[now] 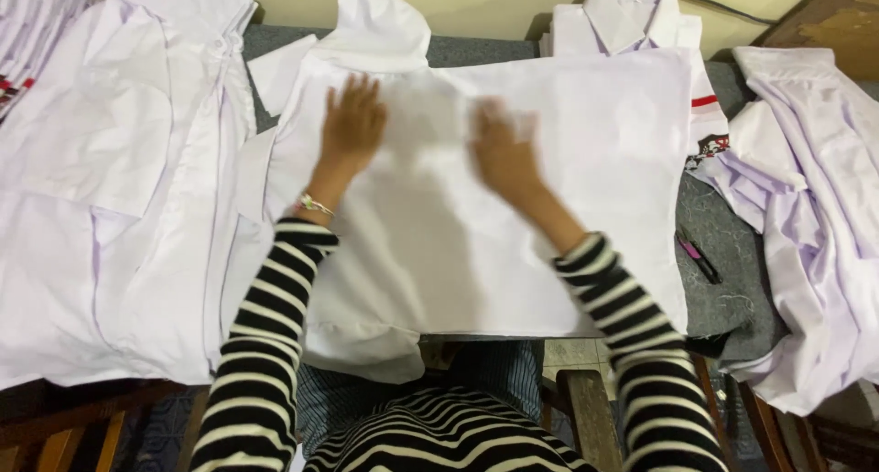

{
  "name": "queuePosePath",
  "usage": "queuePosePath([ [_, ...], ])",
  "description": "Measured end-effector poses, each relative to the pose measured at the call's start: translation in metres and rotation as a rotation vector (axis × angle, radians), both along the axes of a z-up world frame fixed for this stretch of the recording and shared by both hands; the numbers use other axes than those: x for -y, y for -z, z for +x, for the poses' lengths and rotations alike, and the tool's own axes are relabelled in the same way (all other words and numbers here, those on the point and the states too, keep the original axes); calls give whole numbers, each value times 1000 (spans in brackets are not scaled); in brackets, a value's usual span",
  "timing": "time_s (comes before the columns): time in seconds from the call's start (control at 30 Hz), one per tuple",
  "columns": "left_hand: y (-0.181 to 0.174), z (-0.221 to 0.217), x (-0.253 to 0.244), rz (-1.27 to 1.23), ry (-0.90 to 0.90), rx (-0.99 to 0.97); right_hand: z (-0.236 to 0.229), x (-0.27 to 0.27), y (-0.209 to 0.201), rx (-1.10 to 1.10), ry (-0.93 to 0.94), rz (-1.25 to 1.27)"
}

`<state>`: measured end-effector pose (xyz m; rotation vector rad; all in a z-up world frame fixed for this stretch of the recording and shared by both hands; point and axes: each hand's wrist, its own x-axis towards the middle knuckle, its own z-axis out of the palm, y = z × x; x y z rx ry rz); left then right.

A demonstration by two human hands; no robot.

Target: Folding white shirts and trimming loose threads with snips on a work table in a factory setting.

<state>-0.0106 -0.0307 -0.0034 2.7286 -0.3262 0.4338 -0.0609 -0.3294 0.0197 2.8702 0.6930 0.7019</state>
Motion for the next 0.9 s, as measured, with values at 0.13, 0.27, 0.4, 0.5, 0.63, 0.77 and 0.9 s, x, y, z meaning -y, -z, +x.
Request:
queuePosePath([
  [0.13,-7,-23,35,-208,103,-225,16,-98,49,-162,-270,106],
  [0.27,-22,-50,35,-447,145,-407,-9,-145,19,-455,-113,201],
  [0.4,-13,-48,36,-251,191,-277,-25,-143,-18,-475,-55,98],
  [0.5,-7,-47,30,-202,203,-278,-16,-125,-4,-511,-59,90],
  [0.63,0,-44,30,63,238,-154,-1,-63,13,-491,29,67],
  [0.77,-7,-53,38,53,152,-198,-11,16,-5,-417,255,-61],
  [0.9,-19,-58,38,49,143,-283,-19,72,-16,-325,228,-126],
])
